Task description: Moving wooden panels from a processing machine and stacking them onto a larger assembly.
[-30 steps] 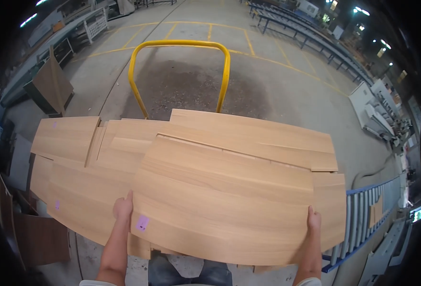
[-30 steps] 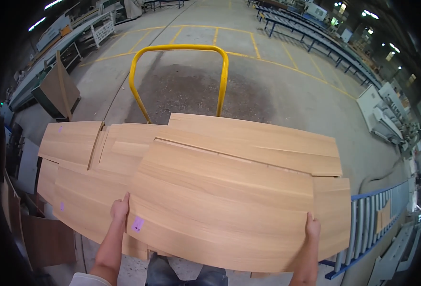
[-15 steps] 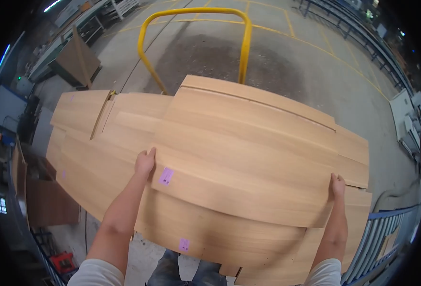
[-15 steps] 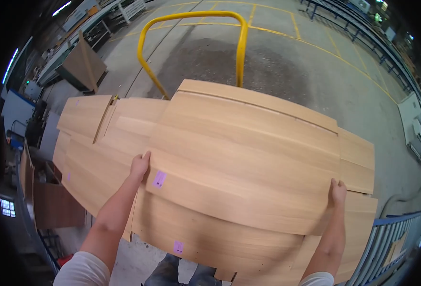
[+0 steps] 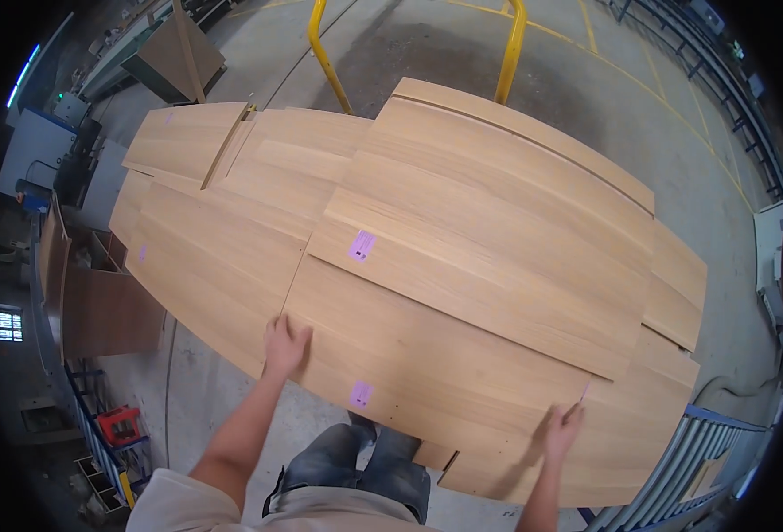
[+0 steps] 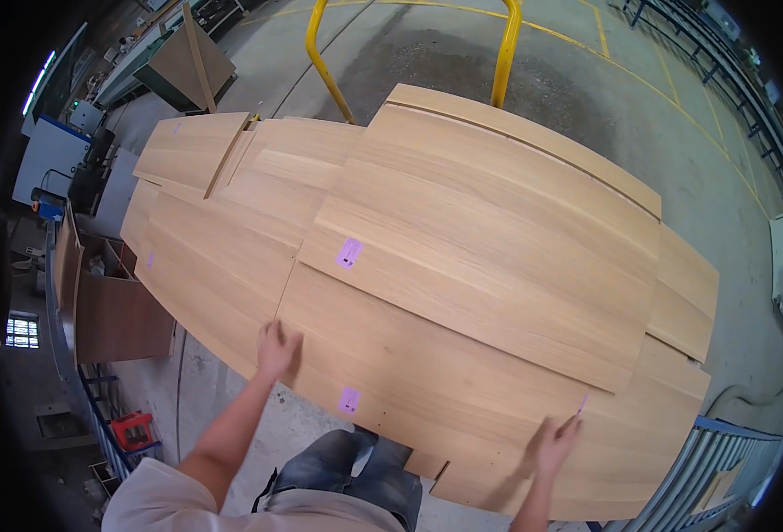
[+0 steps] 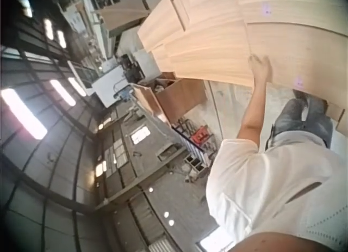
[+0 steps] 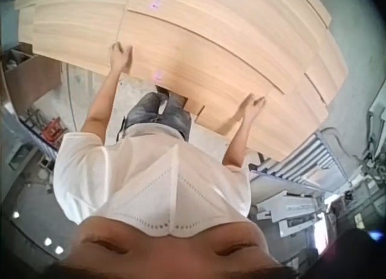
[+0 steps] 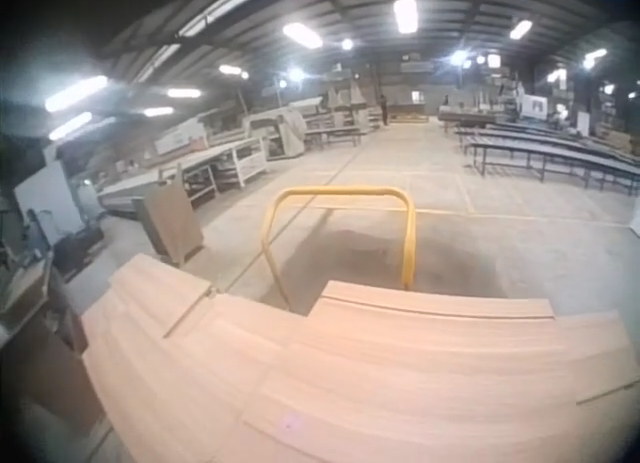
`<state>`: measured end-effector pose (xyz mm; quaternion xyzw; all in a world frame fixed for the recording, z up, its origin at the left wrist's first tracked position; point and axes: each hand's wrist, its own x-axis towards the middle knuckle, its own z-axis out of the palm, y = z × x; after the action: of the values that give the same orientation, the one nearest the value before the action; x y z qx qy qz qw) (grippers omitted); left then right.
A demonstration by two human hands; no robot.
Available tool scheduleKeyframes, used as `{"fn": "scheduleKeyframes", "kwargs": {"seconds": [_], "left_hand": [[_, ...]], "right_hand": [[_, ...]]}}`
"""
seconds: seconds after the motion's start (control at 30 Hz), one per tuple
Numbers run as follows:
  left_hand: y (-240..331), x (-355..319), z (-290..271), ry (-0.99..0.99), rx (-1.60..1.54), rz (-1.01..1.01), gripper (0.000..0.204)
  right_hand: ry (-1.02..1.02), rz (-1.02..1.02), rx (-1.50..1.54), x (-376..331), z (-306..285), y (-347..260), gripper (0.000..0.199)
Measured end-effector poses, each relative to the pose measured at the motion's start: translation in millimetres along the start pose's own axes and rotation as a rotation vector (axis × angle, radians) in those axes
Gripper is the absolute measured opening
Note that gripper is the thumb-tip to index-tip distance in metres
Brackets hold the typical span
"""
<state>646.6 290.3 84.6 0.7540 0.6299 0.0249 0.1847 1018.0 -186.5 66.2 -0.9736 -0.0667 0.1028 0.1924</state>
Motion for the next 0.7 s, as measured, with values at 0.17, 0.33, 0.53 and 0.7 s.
{"fn": "scheduleKeyframes", "kwargs": {"seconds": [0.17,0.33,0.53,0.7], "left_hand": [[-26.2,-46.0,1.5,0.122,0.071,-0.100,0.069],[-31.2,-61.9,13.2,0.223,0.097,-0.042,0.070],[-32.1,-97.2,19.1,0.155,0.082,-0.004,0.067],[-52.8,-109.1,53.9,0.329,-0.260,-0.124,0.061]], "right_hand": [[0.050,0.094,0.024,-61.0,13.2,-2.0,0.074],[0.112,0.066,0.114,-60.2,18.2,10.1,0.078],[0.147,0.019,0.171,-75.7,22.5,24.7,0.077],[0.181,-0.007,0.148,-81.1,25.9,27.9,0.075]]}}
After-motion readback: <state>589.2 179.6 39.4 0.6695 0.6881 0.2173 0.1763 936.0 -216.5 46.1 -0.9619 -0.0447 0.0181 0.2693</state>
